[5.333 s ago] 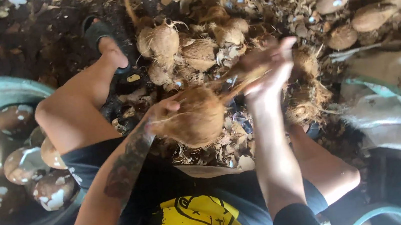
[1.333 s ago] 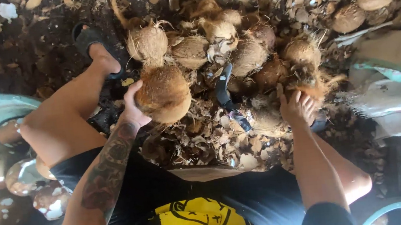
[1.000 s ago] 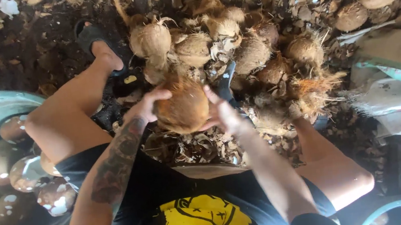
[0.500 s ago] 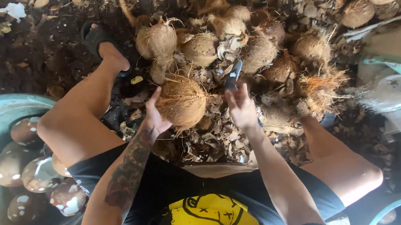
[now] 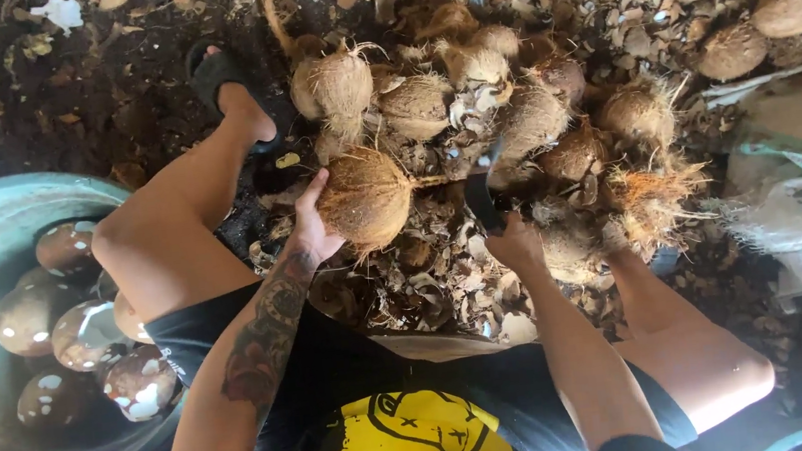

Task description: The person sits on the ground and uses a knife to peel the husk off coconuts one at a time. After peeling, the person places the coconuts into a bucket of water. The person then picks up another coconut and repeats the process.

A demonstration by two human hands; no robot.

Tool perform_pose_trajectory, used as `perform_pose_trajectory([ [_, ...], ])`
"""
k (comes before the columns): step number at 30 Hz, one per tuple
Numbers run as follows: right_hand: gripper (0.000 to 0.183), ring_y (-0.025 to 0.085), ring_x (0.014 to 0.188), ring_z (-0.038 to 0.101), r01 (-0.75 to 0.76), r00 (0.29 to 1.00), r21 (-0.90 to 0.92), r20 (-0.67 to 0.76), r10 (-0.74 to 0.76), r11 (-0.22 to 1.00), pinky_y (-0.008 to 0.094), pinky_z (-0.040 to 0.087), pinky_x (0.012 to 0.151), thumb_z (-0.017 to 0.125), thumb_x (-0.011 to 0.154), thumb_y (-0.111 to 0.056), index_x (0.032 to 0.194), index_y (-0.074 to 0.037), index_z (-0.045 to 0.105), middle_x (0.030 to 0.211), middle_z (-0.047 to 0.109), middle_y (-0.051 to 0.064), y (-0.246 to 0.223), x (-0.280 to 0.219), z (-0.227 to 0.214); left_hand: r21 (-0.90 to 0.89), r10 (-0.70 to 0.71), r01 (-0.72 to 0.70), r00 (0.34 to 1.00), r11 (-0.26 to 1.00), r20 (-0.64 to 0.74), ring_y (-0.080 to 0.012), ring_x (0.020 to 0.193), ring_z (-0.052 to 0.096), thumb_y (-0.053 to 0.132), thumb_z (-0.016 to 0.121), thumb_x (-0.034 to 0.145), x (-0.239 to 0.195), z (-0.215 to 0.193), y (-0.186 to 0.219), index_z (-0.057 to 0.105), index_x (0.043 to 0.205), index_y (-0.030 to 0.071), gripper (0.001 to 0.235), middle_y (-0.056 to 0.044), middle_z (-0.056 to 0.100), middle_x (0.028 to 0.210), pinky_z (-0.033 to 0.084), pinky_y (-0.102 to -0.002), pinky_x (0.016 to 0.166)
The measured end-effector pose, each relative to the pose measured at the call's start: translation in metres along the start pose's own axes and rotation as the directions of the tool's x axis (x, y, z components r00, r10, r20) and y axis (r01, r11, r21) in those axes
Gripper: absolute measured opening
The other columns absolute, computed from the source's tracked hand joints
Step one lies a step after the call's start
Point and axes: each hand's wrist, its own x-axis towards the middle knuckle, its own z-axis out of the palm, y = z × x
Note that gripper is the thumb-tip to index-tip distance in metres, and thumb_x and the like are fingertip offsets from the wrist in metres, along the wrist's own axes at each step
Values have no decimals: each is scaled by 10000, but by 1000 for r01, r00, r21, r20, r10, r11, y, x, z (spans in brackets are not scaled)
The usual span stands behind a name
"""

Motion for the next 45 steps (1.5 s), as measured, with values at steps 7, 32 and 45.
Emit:
perform_pose_trajectory([
  [7, 195, 305, 529, 712, 574, 660, 809, -363, -658, 129, 443, 668, 530, 643, 960, -39, 1132, 39, 591, 684, 632, 165, -90, -165, -112, -42, 7, -7, 1000, 999, -5, -472, 1310, 623, 530, 855, 797, 26, -20, -20, 632, 1438, 27, 844, -254, 652, 1423, 464, -669, 1114],
  [32, 477, 274, 444, 676, 454, 835, 520, 36, -549, 724, 390, 606, 786, 641, 982, -130, 507, -87, 659, 462, 653, 71, -64, -218, -23, -80, -24, 24, 1000, 997, -2, -470, 1309, 625, 476, 872, 769, 51, -56, -25, 650, 1422, 42, 815, -254, 661, 1410, 473, -638, 1129],
  [45, 96, 234, 374, 630, -33, 755, 953, 221, -618, 301, 307, 467, 317, 580, 919, -39, 829, -31, 550, 554, 634, 89, -79, -323, -80, 136, 137, -273, 781, 952, 609, -358, 1238, 640, 390, 732, 811, 38, -24, -12, 592, 1392, 51, 687, -170, 694, 1317, 523, -534, 1062],
])
